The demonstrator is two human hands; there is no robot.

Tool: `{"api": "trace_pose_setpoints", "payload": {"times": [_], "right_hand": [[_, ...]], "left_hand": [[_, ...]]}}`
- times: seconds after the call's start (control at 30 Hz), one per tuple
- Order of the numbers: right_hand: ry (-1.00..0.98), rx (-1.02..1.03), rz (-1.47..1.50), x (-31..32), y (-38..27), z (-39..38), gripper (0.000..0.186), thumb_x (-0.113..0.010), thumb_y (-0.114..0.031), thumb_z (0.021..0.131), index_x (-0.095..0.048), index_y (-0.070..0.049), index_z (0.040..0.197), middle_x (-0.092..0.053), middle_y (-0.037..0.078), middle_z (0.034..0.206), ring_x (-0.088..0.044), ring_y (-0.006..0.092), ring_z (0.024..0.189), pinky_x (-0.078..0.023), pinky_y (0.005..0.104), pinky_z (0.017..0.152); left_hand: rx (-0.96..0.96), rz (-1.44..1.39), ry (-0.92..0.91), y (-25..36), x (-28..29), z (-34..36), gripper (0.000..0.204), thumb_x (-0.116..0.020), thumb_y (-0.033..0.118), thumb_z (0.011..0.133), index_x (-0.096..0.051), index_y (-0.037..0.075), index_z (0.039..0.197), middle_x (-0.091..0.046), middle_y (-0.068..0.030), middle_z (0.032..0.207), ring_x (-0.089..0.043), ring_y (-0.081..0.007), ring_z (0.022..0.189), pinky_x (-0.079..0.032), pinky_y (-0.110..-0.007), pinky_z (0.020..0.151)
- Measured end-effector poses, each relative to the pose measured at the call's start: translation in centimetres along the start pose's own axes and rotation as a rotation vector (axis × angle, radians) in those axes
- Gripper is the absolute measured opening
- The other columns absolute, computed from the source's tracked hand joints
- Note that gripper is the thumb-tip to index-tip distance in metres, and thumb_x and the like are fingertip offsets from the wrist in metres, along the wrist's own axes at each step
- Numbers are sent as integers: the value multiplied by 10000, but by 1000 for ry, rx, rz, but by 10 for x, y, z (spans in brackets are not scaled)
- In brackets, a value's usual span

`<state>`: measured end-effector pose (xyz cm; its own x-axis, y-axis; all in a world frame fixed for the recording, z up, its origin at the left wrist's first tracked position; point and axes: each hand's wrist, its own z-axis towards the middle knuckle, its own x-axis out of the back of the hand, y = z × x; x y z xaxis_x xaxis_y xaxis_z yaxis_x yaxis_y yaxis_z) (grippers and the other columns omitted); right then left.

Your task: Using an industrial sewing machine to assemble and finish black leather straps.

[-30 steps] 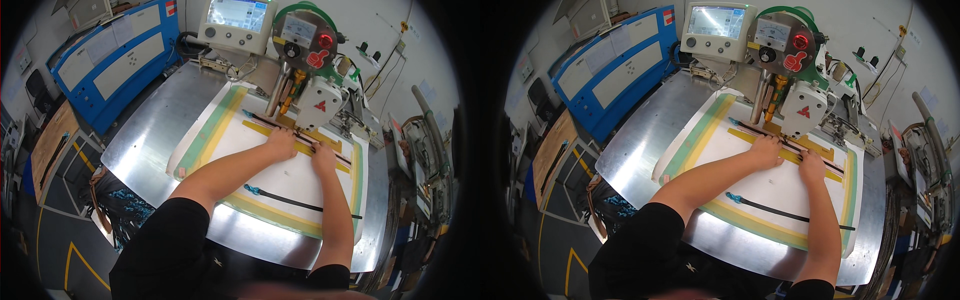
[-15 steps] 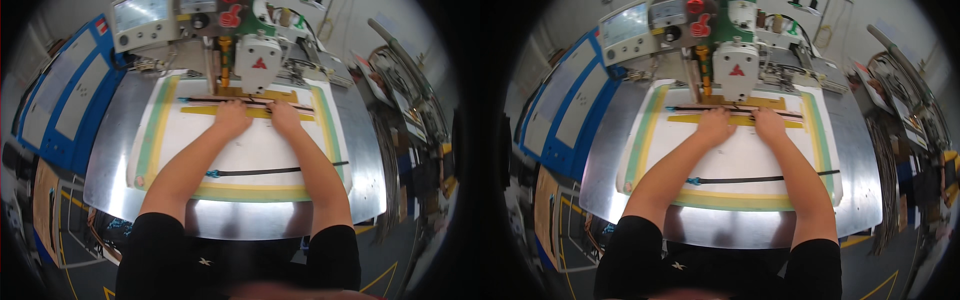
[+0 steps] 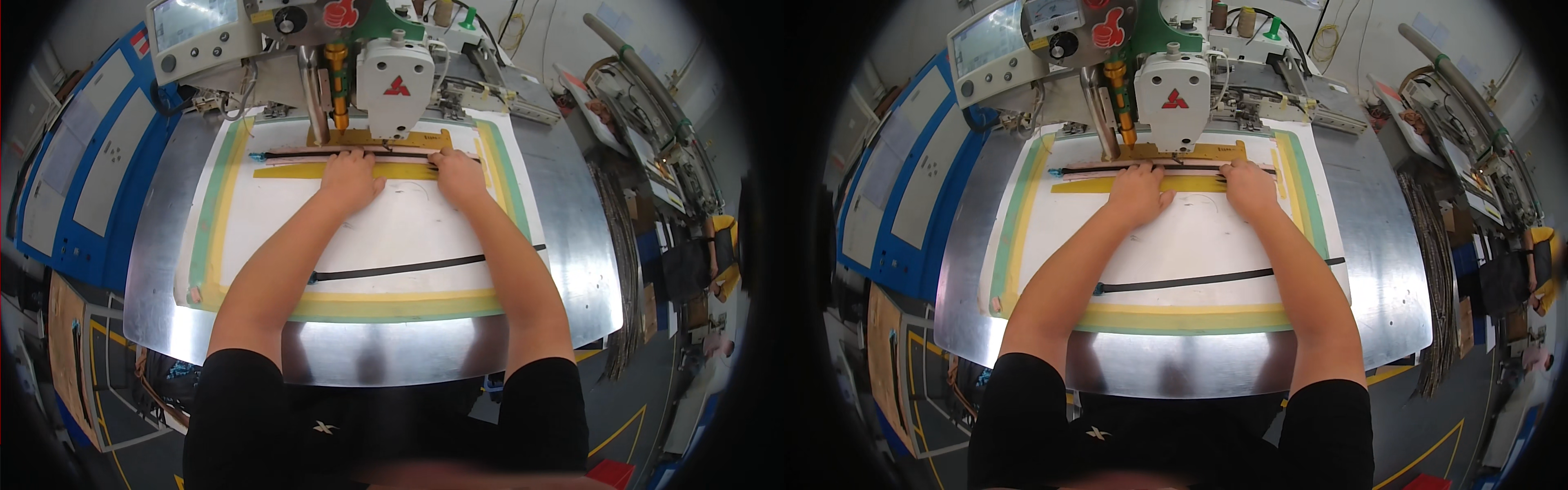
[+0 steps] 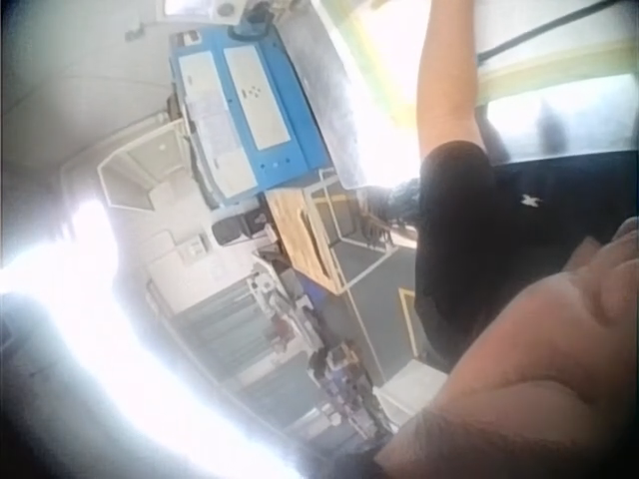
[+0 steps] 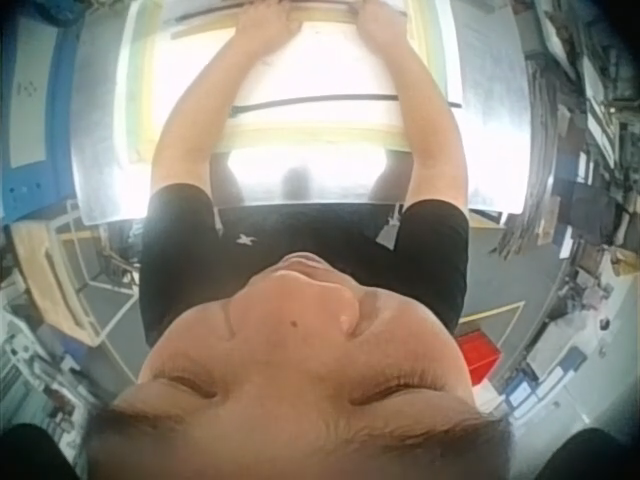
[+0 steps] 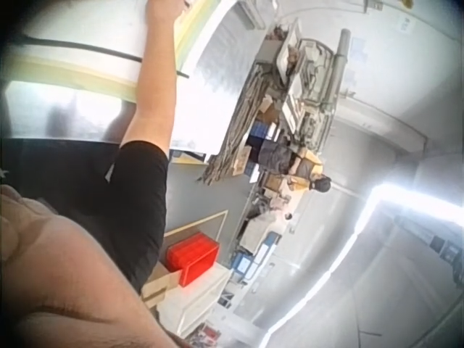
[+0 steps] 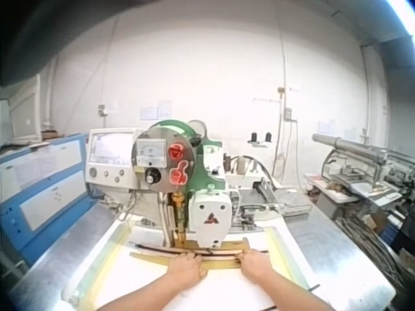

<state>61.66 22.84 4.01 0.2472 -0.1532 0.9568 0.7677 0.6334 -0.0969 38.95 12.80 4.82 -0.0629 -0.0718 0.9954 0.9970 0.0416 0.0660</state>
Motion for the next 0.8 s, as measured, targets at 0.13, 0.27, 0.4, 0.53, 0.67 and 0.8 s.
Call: {"api": "trace_pose_setpoints", "payload": {"times": [0.13, 0.27, 0.4, 0.53, 0.67, 0.8], "right_hand": [[22, 21, -3, -5, -4, 4, 293, -547, -54, 921, -761, -115, 1110, -682, 86, 1075, -665, 299, 1082, -562, 433, 920], [43, 62, 13, -9, -11, 6, 281, -552, -60, 917, -757, -114, 1101, -680, 80, 1069, -664, 290, 1078, -566, 427, 913], [36, 76, -6, -13, -19, 10, 276, -556, -67, 915, -754, -114, 1101, -679, 75, 1068, -665, 280, 1079, -572, 416, 901], [42, 77, 1, -10, -27, 10, 273, -564, -75, 916, -753, -115, 1108, -678, 70, 1079, -663, 273, 1080, -578, 407, 887], [48, 92, 31, -10, -32, 10, 279, -567, -81, 923, -750, -118, 1130, -675, 62, 1094, -661, 269, 1081, -581, 408, 886], [45, 107, 20, -8, -34, 9, 286, -567, -83, 928, -746, -119, 1149, -672, 57, 1107, -658, 262, 1093, -581, 407, 899]], "left_hand": [[-8, -7, 93, 5, 2, -3, 563, -604, 467, 979, -629, 80, 1388, -613, -187, 1362, -580, -343, 1286, -445, -483, 1092], [14, 5, 50, 2, 0, 1, 591, -615, 495, 966, -619, 111, 1415, -621, -198, 1345, -588, -356, 1268, -449, -485, 1087], [-12, 21, 36, 1, -4, 5, 605, -616, 520, 960, -614, 146, 1435, -625, -200, 1333, -600, -372, 1246, -459, -485, 1070], [2, 10, 32, 15, 7, 1, 621, -630, 510, 950, -623, 96, 1413, -631, -198, 1317, -612, -363, 1229, -463, -481, 1061], [-9, 12, 1, 12, 8, 4, 639, -626, 500, 949, -612, 66, 1417, -634, -188, 1313, -615, -355, 1233, -463, -477, 1060], [-40, -4, -69, 12, 8, 10, 638, -608, 491, 957, -597, 71, 1437, -621, -184, 1357, -599, -360, 1269, -457, -479, 1078]]}}
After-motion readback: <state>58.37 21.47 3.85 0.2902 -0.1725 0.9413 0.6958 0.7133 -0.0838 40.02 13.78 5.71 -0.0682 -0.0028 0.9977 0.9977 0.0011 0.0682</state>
